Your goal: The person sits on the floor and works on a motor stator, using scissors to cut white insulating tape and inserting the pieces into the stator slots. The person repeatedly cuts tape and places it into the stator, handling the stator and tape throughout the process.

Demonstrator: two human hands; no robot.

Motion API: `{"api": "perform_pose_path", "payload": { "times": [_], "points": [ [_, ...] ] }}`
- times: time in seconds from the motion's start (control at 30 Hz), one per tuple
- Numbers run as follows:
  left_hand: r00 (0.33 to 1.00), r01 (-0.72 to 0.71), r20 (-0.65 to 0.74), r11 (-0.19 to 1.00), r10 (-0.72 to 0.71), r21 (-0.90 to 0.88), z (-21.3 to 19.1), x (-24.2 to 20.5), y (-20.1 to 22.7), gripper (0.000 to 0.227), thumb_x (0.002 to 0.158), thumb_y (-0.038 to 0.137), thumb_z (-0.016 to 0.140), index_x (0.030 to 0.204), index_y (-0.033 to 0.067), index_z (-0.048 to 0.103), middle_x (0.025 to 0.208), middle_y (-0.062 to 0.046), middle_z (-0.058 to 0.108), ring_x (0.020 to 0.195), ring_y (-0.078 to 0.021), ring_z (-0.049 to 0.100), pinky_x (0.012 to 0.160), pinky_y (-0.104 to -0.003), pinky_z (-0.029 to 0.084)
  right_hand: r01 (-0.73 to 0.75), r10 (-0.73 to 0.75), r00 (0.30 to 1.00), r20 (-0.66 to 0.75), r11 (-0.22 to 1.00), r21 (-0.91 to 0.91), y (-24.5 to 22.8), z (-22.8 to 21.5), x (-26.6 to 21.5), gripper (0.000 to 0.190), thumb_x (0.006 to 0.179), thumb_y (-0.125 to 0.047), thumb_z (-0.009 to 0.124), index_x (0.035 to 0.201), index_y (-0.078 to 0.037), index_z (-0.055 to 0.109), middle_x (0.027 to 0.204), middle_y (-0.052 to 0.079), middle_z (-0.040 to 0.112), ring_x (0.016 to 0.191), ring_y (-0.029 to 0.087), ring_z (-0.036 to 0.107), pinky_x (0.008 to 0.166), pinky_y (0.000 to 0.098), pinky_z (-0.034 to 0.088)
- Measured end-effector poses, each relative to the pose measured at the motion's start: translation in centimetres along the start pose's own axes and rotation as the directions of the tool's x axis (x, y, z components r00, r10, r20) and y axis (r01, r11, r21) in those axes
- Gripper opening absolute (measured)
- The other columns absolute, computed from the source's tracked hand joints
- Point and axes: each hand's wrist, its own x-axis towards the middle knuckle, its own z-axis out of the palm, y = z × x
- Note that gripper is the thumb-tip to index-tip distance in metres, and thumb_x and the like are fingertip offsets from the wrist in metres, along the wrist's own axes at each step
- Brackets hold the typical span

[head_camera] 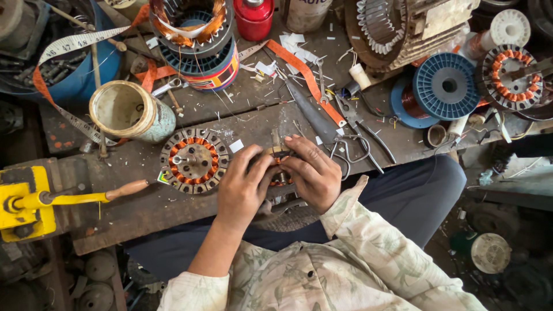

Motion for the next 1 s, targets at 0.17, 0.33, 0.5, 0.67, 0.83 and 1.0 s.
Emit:
{"api": "perform_pose_path", "payload": {
  "times": [0.17,0.33,0.5,0.67,0.83,1.0],
  "points": [
    [1.0,0.002,-0.015,1.0,-0.002,-0.002,0.1,-0.1,0.0,0.036,0.083,0.009,0.083,0.114,0.0054,0.066,0.121,-0.011,0.062,0.107,-0.0321,0.067,0.089,-0.042,0.056,-0.024,0.026,0.998,0.061,1.0,-0.019,-0.2,-0.2,0.2,0.03,0.076,0.0,0.081,0.103,-0.005,0.068,0.126,0.015,0.067,0.117,0.037,0.069,0.095,0.0421,0.059],
    [0.999,-0.024,-0.036,0.999,0.023,-0.035,0.4,-0.5,-0.4,0.037,0.082,0.006,0.083,0.114,0.0042,0.066,0.122,-0.013,0.062,0.106,-0.0331,0.067,0.089,-0.042,0.057,0.013,-0.015,0.997,0.079,1.0,0.027,0.4,0.2,0.0,0.032,0.076,0.003,0.075,0.106,-0.005,0.067,0.127,0.015,0.065,0.116,0.038,0.067,0.096,0.0448,0.058],
    [0.993,-0.049,-0.108,0.999,0.047,-0.01,1.3,-1.2,-0.7,0.034,0.081,0.004,0.085,0.11,0.0049,0.067,0.126,-0.014,0.065,0.109,-0.0336,0.069,0.09,-0.042,0.058,0.034,-0.035,0.996,0.078,0.999,0.008,0.7,0.3,-0.2,0.033,0.074,0.005,0.073,0.105,-0.005,0.067,0.127,0.015,0.066,0.116,0.039,0.068,0.096,0.0446,0.058],
    [0.967,0.03,-0.246,0.991,-0.062,-0.131,2.6,-1.8,-0.3,0.032,0.08,0.002,0.087,0.106,0.007,0.069,0.125,-0.013,0.067,0.111,-0.031,0.071,0.094,-0.039,0.059,-0.005,0.003,0.998,0.069,0.999,0.033,0.4,0.2,-0.1,0.03,0.078,0.003,0.076,0.105,-0.006,0.068,0.126,0.014,0.066,0.116,0.037,0.068,0.096,0.0444,0.057],
    [0.968,0.025,-0.245,0.995,-0.047,-0.092,3.1,-2.2,-0.6,0.033,0.081,0.003,0.087,0.108,0.0061,0.068,0.126,-0.013,0.065,0.112,-0.0323,0.07,0.095,-0.041,0.059,-0.043,0.04,0.997,0.067,0.998,0.04,0.2,0.2,-0.2,0.027,0.082,0.002,0.078,0.106,-0.005,0.067,0.127,0.013,0.066,0.117,0.038,0.067,0.097,0.044,0.057],
    [0.967,-0.046,-0.25,0.999,0.041,-0.013,3.5,-2.1,-1.0,0.027,0.083,-0.001,0.079,0.107,0.0019,0.067,0.125,-0.016,0.064,0.109,-0.0369,0.067,0.093,-0.046,0.056,0.01,-0.013,0.996,0.09,1.0,0.028,0.5,0.0,0.1,0.029,0.078,0.004,0.075,0.105,-0.004,0.067,0.127,0.016,0.066,0.114,0.038,0.067,0.095,0.0444,0.057]
  ]
}}
